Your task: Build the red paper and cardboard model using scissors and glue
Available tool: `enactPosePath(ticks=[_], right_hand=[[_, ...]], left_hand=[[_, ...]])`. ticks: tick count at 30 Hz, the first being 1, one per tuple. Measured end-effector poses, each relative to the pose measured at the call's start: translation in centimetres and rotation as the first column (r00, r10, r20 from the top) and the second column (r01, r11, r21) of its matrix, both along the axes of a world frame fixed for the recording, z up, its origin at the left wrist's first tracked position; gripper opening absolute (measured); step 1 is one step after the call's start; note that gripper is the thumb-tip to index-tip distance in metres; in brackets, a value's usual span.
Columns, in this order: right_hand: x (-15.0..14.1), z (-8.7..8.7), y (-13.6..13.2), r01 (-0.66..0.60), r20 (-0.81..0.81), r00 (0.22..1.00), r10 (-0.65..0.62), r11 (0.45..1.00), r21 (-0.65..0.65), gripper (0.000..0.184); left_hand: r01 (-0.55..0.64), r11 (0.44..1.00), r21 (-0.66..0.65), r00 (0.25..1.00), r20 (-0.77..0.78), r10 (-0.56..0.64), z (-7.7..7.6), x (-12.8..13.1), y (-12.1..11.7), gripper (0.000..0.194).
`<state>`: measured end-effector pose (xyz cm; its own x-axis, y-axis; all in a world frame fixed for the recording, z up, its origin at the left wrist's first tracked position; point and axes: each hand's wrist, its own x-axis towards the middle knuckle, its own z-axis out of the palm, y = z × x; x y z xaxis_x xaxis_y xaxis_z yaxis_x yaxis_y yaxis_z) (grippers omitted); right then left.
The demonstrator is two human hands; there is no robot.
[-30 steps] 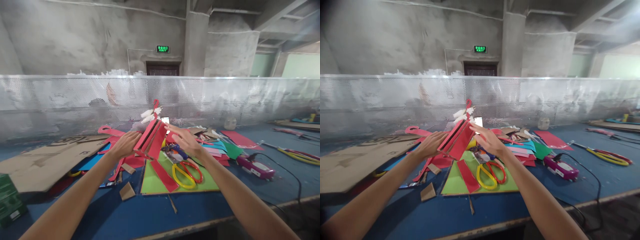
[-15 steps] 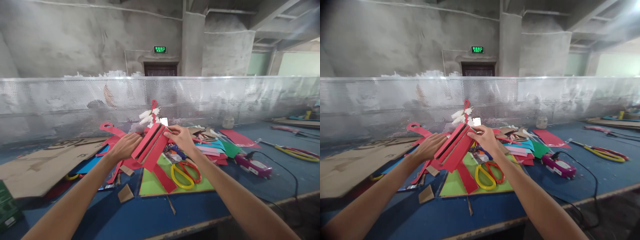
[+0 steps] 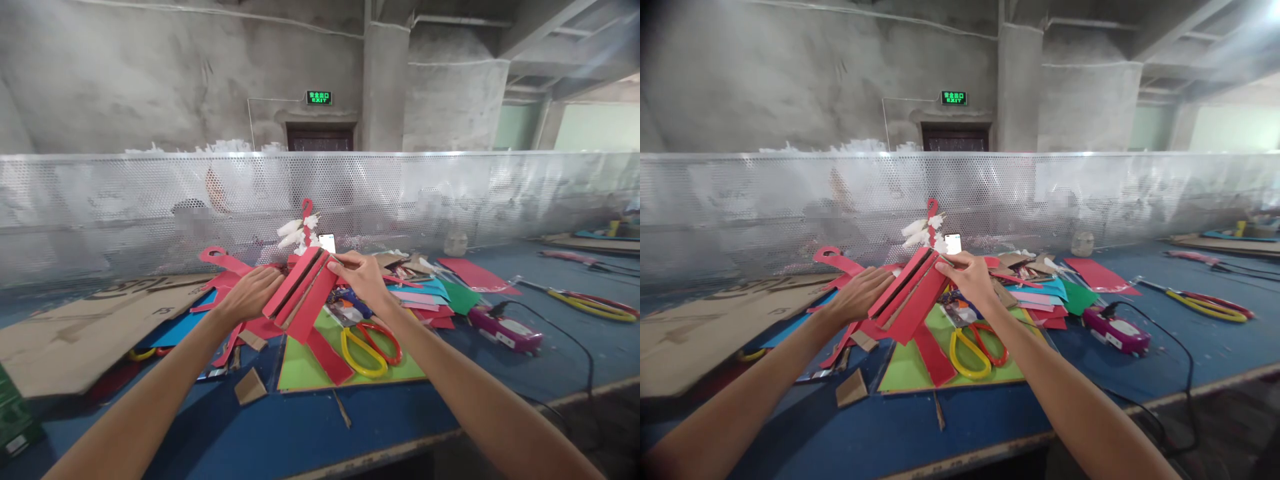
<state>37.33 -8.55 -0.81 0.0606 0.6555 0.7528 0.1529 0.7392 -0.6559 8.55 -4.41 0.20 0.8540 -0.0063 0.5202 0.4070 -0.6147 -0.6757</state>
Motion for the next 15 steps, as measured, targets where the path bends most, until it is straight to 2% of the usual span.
enactPosePath(ticks=[11, 15], right_hand=[[-0.18, -0.39, 0.21, -0.042, -0.065, 0.997, 0.038, 0.997, -0.063, 0.031], [-0.27, -0.34, 0.06, -0.011, -0.054, 0.999, 0.008, 0.998, -0.056, 0.030]], left_hand=[[-0.010, 1.000, -0.014, 1.000, 0.020, 0.010, -0.48, -0.05, 0.07, 0.026], [-0.022, 0.999, -0.034, 1.000, 0.015, 0.022, -0.65, -0.12, 0.27, 0.028]])
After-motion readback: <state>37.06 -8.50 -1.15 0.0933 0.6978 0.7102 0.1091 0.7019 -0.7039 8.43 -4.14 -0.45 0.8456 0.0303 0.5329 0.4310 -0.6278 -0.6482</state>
